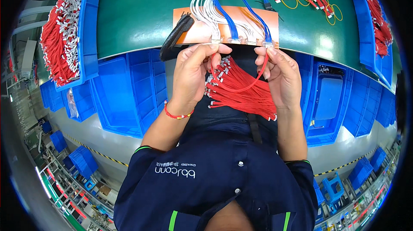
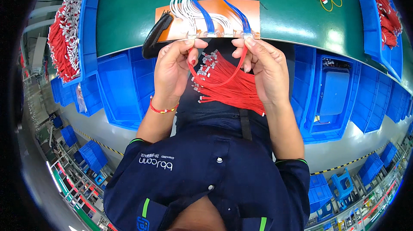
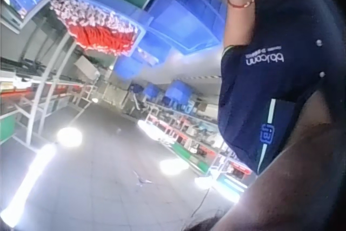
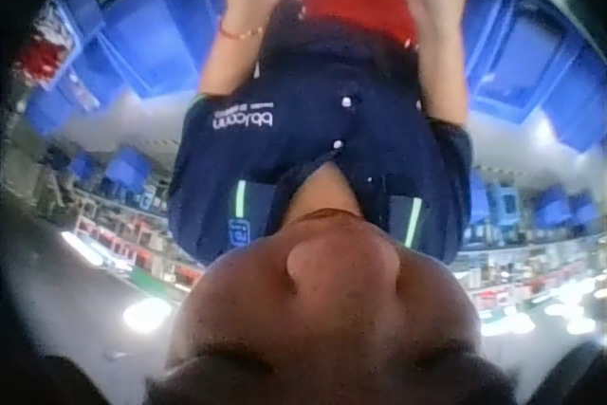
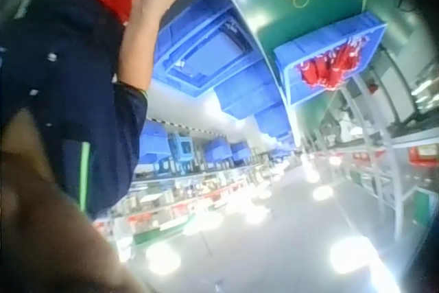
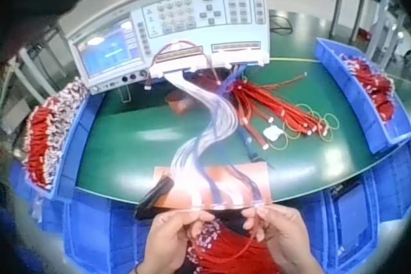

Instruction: The person bundles and organizes bunches of red, blue, and white wire harnesses by hand at a factory workbench, securing each bundle with rubber bands.

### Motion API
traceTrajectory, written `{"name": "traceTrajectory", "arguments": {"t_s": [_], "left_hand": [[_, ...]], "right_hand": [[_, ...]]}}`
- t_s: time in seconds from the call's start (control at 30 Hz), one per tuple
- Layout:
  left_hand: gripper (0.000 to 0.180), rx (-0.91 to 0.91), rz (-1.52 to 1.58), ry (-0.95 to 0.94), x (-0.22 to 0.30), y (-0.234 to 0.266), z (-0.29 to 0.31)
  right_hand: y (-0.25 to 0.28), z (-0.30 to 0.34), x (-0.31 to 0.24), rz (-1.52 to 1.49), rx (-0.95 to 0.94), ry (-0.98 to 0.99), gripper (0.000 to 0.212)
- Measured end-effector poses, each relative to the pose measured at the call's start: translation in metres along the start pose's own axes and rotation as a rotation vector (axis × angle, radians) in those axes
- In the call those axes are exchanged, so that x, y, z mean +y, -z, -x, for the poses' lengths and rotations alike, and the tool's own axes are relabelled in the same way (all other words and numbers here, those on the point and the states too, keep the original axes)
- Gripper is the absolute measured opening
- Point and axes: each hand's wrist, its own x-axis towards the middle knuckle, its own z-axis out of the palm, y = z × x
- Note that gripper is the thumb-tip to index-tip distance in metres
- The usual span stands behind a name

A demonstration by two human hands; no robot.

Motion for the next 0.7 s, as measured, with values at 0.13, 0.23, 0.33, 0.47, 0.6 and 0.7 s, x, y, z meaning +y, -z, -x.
{"name": "traceTrajectory", "arguments": {"t_s": [0.13, 0.23, 0.33, 0.47, 0.6, 0.7], "left_hand": [[0.031, -0.019, -0.028, -0.01, 0.003, 0.002, 0.0], [0.034, -0.035, -0.013, 0.008, 0.007, 0.004, 0.005], [0.034, -0.068, 0.081, 0.017, -0.001, 0.001, 0.002], [0.036, -0.094, 0.08, 0.027, -0.007, -0.004, 0.004], [0.036, -0.101, 0.072, 0.028, -0.007, -0.002, 0.008], [0.036, -0.127, 0.164, 0.031, -0.01, -0.007, 0.008]], "right_hand": [[0.002, -0.002, -0.005, 0.11, -0.079, -0.015, 0.032], [0.009, 0.007, 0.0, 0.256, -0.067, 0.059, 0.031], [0.019, 0.012, 0.026, 0.576, 0.019, 0.117, 0.023], [0.004, 0.014, 0.045, 1.074, -0.067, 0.25, 0.013], [0.002, 0.01, 0.05, 1.09, -0.05, 0.237, 0.01], [0.011, 0.007, 0.054, 0.931, -0.034, 0.266, 0.008]]}}
